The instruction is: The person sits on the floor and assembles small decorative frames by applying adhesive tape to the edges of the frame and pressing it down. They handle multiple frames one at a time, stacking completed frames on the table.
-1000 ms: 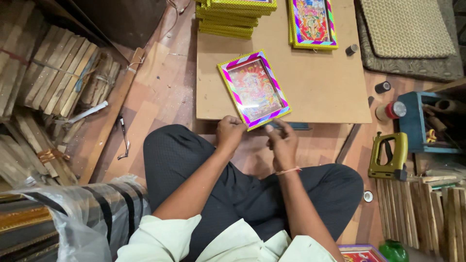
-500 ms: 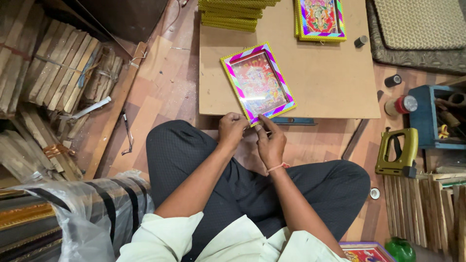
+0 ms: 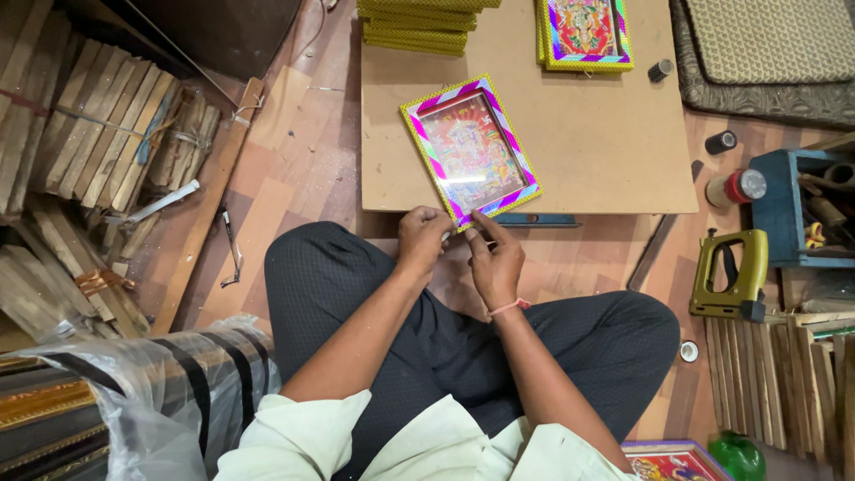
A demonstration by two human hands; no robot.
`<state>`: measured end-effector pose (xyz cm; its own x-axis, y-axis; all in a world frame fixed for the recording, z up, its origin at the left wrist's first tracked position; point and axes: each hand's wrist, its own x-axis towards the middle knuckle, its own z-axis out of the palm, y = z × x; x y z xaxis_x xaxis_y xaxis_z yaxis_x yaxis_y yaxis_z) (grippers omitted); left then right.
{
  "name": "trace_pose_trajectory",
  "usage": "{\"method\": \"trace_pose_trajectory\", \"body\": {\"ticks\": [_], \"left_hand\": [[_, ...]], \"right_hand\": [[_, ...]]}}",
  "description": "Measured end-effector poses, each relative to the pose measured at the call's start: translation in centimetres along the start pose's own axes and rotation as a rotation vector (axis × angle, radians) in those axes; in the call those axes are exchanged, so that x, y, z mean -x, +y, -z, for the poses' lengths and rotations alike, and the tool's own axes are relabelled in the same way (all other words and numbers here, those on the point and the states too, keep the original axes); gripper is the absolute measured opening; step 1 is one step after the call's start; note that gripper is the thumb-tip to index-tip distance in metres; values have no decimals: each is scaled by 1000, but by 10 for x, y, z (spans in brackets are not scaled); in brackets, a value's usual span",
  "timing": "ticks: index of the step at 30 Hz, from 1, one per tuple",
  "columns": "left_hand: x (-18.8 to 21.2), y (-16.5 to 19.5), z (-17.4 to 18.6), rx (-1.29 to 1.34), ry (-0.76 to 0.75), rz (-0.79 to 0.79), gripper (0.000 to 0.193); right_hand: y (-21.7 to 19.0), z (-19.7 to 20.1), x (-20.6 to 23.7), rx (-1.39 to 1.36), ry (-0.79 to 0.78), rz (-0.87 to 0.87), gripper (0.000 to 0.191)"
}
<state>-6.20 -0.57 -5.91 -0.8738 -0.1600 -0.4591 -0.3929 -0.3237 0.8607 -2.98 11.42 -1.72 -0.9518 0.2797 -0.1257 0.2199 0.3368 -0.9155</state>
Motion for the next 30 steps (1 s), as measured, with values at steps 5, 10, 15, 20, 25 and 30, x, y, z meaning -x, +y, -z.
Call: {"method": "trace_pose_trajectory", "body": {"ticks": [5,10,15,20,25,30], "left_hand": [[1,-1,0,-6,-7,-7,16],[-2,-1,0,75,-34,23,15],[-9,13,7,328,-127,110,22],[8,12,7,-31,79,38,31],[6,4,-8,-209,22,-113,31],[0,6,-6,-43,-99,9,20]], "right_hand": [[3,-1,0,99,46,241,29],[4,-3,3,183,86,257,28],[5,-4,7,111,120,275,30],[26,38,-35,-225,312,98,28],[39,84,-91,-134,580,6,25],[38,67,-63,589,859,393,38]]}}
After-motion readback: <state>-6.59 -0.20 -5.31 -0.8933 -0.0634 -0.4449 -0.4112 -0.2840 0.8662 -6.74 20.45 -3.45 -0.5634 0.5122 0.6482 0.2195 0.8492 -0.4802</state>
